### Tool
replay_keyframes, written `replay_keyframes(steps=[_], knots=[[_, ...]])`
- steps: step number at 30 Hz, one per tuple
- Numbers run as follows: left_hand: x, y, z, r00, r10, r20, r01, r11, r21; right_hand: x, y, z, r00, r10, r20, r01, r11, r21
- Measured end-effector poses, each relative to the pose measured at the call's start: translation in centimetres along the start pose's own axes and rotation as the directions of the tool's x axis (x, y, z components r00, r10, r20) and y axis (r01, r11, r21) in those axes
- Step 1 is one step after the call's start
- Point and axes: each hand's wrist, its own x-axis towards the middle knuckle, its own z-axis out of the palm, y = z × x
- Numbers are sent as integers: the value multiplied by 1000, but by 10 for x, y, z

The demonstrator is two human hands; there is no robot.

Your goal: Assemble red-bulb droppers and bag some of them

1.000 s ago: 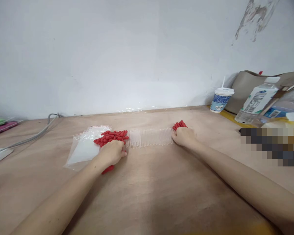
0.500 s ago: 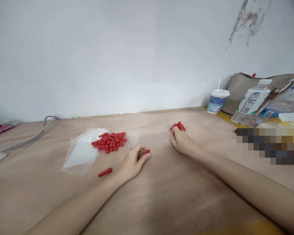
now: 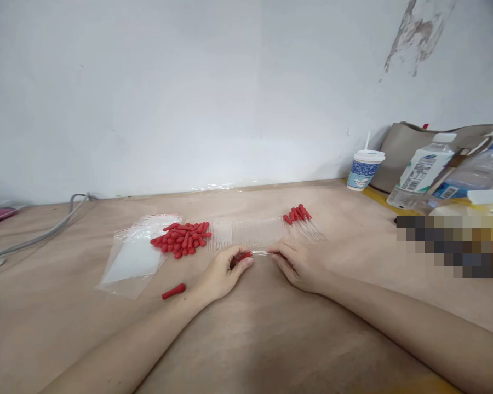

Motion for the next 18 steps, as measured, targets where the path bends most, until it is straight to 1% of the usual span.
replay_keyframes(steps=[4, 12, 15, 18], knots=[[0, -1, 0, 1000, 22, -5, -22, 1000, -21, -1, 1, 0, 999, 5, 42, -3, 1000, -28], [-1, -5, 1, 999, 38, -15, -39, 998, -45, 2, 1, -2, 998, 8, 63, -9, 1000, 13], [-3, -5, 0, 999, 35, 11, -34, 999, -35, 2, 3, -4, 993, 5, 119, -9, 1000, 28], [-5, -1, -1, 997, 60, 58, -60, 998, -4, 4, 5, -7, 981, 7, 194, -19, 998, 63]])
